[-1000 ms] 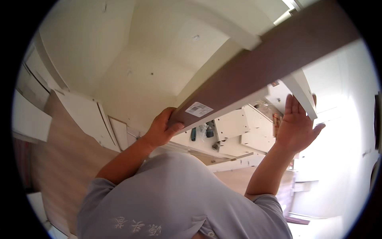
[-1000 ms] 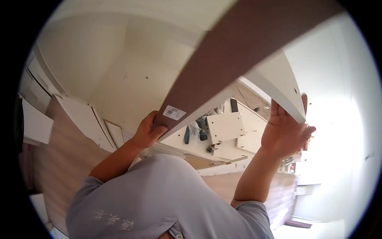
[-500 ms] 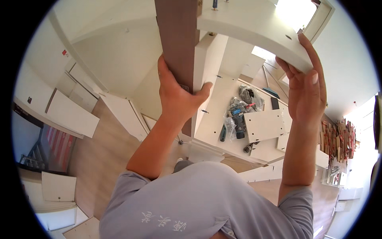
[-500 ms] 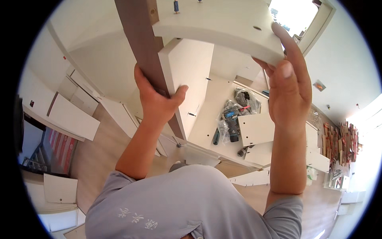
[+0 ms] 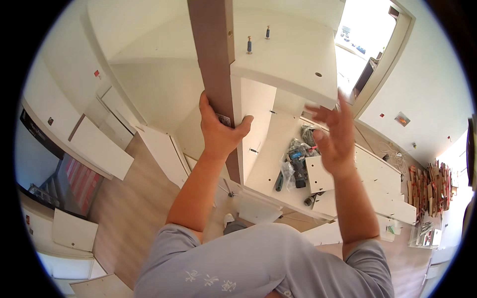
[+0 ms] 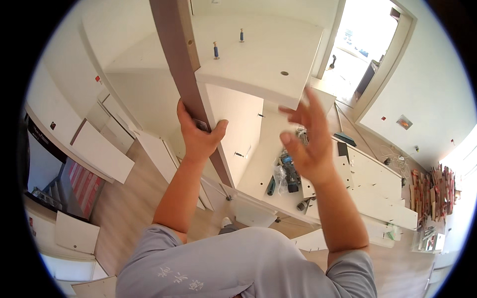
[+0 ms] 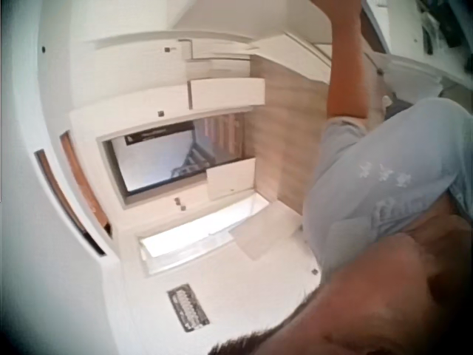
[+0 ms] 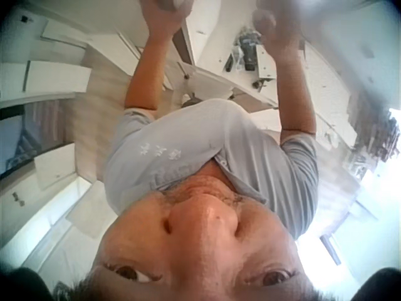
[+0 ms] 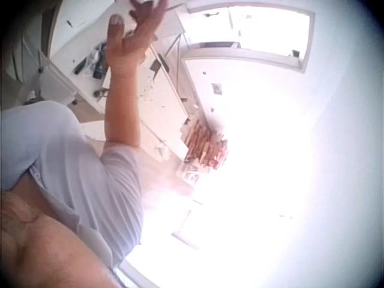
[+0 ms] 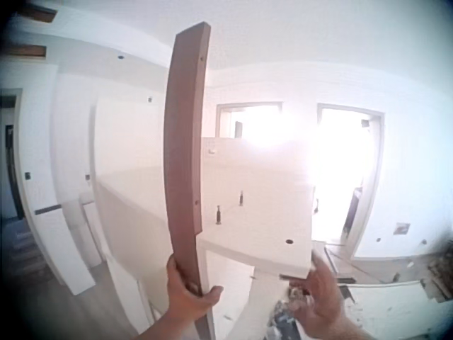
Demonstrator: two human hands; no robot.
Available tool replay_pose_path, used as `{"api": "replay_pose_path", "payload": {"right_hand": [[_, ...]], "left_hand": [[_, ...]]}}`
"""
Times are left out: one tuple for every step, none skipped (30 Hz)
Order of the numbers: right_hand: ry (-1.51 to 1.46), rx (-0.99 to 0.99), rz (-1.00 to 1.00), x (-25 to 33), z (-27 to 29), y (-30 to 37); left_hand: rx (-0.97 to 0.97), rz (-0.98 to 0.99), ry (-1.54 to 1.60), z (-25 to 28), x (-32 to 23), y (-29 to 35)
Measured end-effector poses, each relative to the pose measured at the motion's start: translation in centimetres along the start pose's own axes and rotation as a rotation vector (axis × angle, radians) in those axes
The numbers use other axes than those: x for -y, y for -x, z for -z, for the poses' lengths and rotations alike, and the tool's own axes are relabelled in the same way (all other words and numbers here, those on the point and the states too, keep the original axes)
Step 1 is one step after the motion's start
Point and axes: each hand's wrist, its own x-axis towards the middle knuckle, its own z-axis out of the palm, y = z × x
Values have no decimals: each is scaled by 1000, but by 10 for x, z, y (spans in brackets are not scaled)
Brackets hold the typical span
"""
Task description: The person holds and aligns white and brown wooden panels to fit them onto the dowels of a partially assembled cabinet frame.
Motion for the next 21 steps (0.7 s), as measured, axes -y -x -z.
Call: {"api": "replay_pose_path", "payload": {"right_hand": [[52,36,-19,-19,7,24],[160,85,-197,-28,6,54],[181,142,-391,-37,4,84],[202,250,-636,-55,6,124],[281,371,-767,-77,11,171],[308,517,-854,-101,19,230],[437,722,-985,-97,26,269],[529,974,-1113,-86,31,294],[590,1152,-1073,-89,41,349],[564,1170,-1168,-83,48,395],[535,1181,-1262,-75,55,431],[473,1058,-1349,-66,63,462],[410,935,-1427,-56,69,488],[349,808,-1495,-49,71,504],[296,644,-1540,-46,72,509],[277,502,-1551,-46,71,514],[270,364,-1550,-47,72,496],[267,224,-1545,-51,73,478],[227,94,-1520,-62,73,463],[185,-34,-1489,-76,71,450],[86,-216,-1444,-93,68,442]], "left_hand": [[2,13,22,-2,-1,0],[-1,27,37,-2,-3,1],[0,41,58,-4,-4,0],[-16,-5,27,-6,-2,-2],[-27,-48,2,-7,1,-3],[-33,-80,-24,-8,5,0],[-26,-132,-27,-7,10,2],[-47,-147,-89,-6,18,4],[-64,-103,-69,-6,27,6],[-100,-150,-46,0,36,5],[-100,-128,21,2,36,7],[-111,-133,35,-1,31,7],[-103,-152,-5,1,35,8],[-98,-177,-45,4,39,8],[-76,-180,-41,3,38,8],[-57,-182,-39,3,36,8],[-61,-212,-13,2,36,7],[-58,-232,0,-1,34,6],[-64,-200,18,-2,30,6],[-68,-170,34,-4,27,6],[-66,-152,37,-5,26,9]]}}
